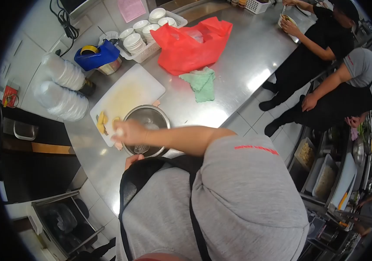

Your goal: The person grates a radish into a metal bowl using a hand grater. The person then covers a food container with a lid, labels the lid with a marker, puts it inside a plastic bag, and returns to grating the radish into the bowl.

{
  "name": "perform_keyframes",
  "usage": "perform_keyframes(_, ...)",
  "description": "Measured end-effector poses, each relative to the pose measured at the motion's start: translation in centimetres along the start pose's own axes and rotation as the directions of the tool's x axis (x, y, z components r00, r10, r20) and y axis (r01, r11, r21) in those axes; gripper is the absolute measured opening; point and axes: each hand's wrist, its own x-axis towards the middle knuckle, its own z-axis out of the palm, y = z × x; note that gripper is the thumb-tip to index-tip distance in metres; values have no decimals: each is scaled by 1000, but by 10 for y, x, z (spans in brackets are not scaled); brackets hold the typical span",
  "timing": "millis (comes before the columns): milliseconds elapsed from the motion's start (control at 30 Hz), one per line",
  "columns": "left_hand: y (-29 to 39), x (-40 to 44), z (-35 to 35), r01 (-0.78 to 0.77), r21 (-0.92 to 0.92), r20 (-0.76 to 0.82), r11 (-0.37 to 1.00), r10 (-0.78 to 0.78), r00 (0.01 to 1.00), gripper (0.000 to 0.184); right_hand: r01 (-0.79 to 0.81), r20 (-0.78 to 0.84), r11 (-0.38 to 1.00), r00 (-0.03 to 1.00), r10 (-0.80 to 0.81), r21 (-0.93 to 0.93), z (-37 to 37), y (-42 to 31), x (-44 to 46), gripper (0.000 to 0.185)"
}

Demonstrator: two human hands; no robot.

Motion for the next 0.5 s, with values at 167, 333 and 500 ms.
perform_keyframes(167,7,8,5,171,-271,-52,947,-191,980,11,111,23,994,994,-111,14,5,-22,0,30)
perform_keyframes(333,7,5,-1,112,-97,-10,989,-114,993,10,-178,-56,972,984,172,-151,-11,30,14,33)
perform_keyframes(500,-11,0,-1,20,-75,-2,997,-20,1000,8,40,-19,997,999,-39,68,7,-4,1,30)
